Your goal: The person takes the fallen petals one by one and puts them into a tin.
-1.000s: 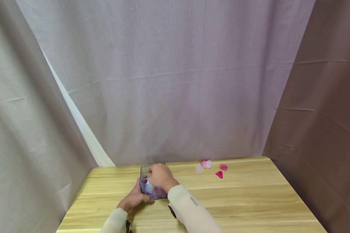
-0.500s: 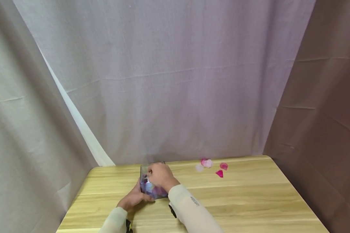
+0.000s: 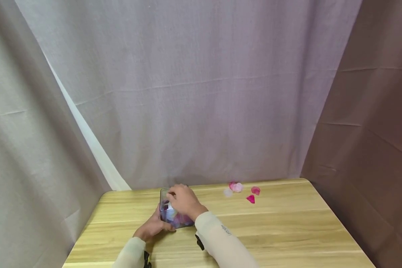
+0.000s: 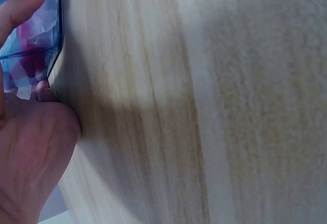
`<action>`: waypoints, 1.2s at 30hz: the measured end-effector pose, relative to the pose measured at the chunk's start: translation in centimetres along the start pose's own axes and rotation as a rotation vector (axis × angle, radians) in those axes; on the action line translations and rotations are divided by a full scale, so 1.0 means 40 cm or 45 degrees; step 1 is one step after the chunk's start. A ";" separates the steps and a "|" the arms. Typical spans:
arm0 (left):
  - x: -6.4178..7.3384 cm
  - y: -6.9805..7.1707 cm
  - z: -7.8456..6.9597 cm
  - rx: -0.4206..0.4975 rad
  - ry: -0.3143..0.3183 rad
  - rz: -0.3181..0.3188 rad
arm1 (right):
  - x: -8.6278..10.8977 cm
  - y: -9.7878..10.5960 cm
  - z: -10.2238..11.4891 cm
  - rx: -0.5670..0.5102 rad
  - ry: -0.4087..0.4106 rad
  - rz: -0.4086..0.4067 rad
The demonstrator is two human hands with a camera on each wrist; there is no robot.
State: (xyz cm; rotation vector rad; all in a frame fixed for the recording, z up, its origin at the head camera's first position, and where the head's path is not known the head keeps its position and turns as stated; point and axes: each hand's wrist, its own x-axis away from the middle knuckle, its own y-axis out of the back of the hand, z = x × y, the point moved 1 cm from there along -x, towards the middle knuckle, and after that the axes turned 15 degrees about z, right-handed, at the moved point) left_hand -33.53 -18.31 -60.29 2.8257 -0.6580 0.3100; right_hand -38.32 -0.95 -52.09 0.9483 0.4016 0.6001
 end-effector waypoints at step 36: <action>0.000 0.002 0.002 0.018 -0.049 0.019 | 0.375 0.044 -0.315 0.389 -0.260 -0.156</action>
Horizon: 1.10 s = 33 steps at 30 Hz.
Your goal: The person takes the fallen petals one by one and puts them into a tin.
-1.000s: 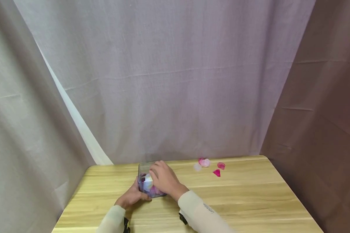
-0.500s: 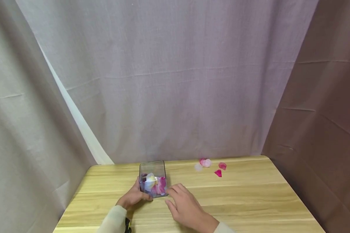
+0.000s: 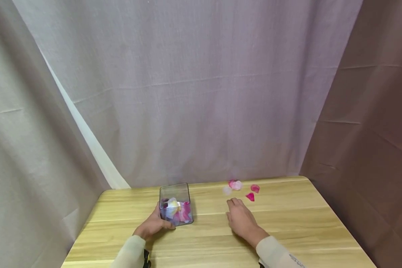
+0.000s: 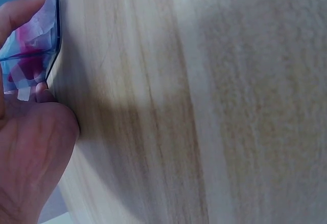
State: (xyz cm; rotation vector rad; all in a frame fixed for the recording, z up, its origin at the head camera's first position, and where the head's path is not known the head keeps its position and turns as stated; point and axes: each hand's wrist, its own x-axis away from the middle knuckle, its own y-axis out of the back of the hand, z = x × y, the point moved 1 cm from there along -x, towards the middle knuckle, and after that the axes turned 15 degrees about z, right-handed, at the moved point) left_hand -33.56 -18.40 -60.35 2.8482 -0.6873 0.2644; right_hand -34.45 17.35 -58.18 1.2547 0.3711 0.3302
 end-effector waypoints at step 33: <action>-0.004 -0.005 0.003 0.000 -0.017 -0.024 | -0.073 0.019 -0.287 -0.315 -0.273 0.007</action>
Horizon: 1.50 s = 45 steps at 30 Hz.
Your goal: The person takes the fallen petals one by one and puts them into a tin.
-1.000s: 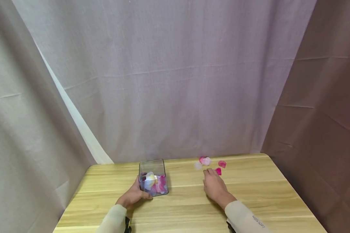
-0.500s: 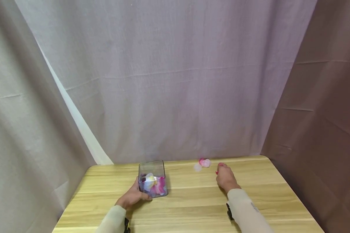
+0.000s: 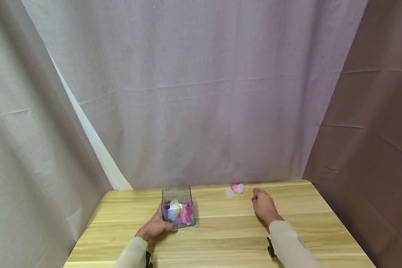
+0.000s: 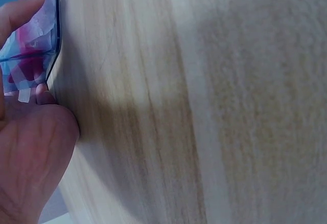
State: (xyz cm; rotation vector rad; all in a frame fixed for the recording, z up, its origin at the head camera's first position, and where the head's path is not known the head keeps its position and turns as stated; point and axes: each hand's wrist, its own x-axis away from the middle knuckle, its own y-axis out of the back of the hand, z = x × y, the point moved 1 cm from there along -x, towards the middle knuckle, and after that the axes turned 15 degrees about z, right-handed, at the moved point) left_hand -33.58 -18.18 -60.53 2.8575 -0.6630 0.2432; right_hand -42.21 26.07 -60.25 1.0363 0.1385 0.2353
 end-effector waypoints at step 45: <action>-0.005 -0.002 0.003 -0.039 0.077 -0.047 | -0.055 -0.139 0.685 -0.043 0.544 0.085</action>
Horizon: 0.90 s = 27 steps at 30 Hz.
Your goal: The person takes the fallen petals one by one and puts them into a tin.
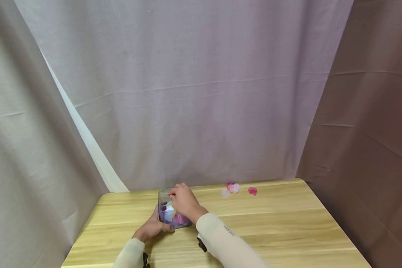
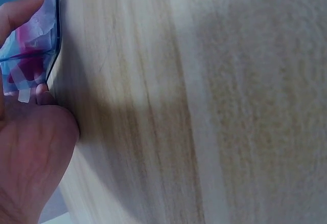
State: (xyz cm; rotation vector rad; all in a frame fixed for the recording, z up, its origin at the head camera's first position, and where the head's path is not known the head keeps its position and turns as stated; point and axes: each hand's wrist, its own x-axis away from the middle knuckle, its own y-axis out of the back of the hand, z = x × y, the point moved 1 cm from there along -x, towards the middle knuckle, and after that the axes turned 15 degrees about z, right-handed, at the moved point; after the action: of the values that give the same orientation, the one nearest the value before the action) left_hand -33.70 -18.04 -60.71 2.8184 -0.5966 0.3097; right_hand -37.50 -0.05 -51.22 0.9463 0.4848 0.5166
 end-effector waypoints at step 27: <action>0.000 -0.001 0.004 0.002 -0.045 -0.001 | -0.026 -0.023 0.002 0.079 -0.172 0.158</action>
State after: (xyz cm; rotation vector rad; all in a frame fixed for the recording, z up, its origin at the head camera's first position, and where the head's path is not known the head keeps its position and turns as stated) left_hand -33.65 -18.03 -60.85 2.8310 -0.6027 0.2604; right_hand -38.07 -1.16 -51.79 1.0680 0.3226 0.5480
